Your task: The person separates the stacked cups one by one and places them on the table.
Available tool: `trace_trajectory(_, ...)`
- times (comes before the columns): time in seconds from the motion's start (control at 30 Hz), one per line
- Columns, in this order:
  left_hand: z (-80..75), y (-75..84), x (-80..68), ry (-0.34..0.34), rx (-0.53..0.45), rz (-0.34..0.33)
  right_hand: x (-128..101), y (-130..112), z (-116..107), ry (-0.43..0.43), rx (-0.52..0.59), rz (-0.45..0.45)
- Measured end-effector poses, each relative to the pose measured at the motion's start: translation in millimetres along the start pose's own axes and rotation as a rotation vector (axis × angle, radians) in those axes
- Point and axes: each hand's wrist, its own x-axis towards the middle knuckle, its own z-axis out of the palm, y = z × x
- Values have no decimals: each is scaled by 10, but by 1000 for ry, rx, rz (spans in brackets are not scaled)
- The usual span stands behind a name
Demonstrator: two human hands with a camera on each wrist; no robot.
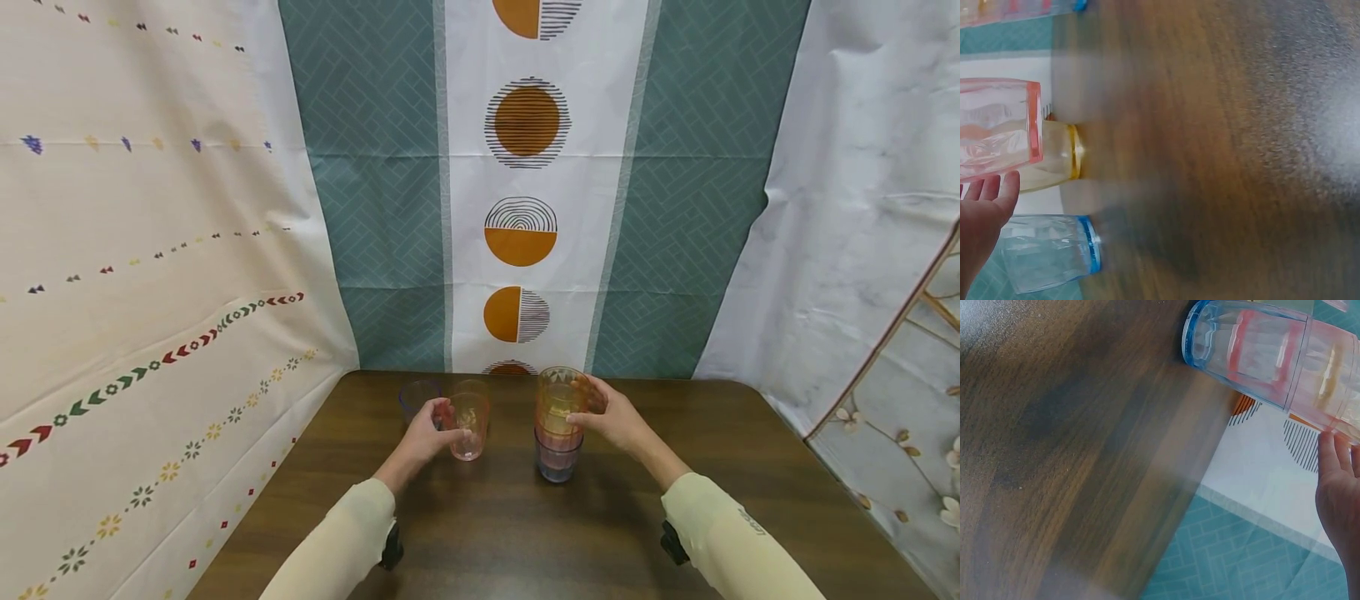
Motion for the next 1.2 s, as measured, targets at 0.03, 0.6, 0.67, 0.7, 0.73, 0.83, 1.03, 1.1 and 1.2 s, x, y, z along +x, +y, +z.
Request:
trace_trajectory(0.03,8,-5,-8,-2,1,-7,1,0,1,2,-3,3)
trace_trajectory(0.6,73,-181,-30,-11,32,-6,-7,1,3,10,2,13)
trace_trajectory(0.67,77,-205,-30,-11,34,-9,-9,0,3,12,-3,12)
trace_trajectory(0.7,80,-216,-30,-12,31,-13,-10,-1,3,12,-2,13)
trace_trajectory(0.73,83,-225,-29,-14,27,-20,-10,-2,4,12,1,13)
trace_trajectory(0.83,89,-240,-30,-18,34,-30,-10,2,4,11,7,10)
trace_trajectory(1.03,103,-260,-25,-29,32,-29,-10,17,0,13,7,9)
trace_trajectory(1.1,107,-267,-29,-30,33,-26,-10,19,0,12,4,10)
trace_trajectory(1.2,112,-274,-45,-26,48,-26,-11,11,2,10,6,8)
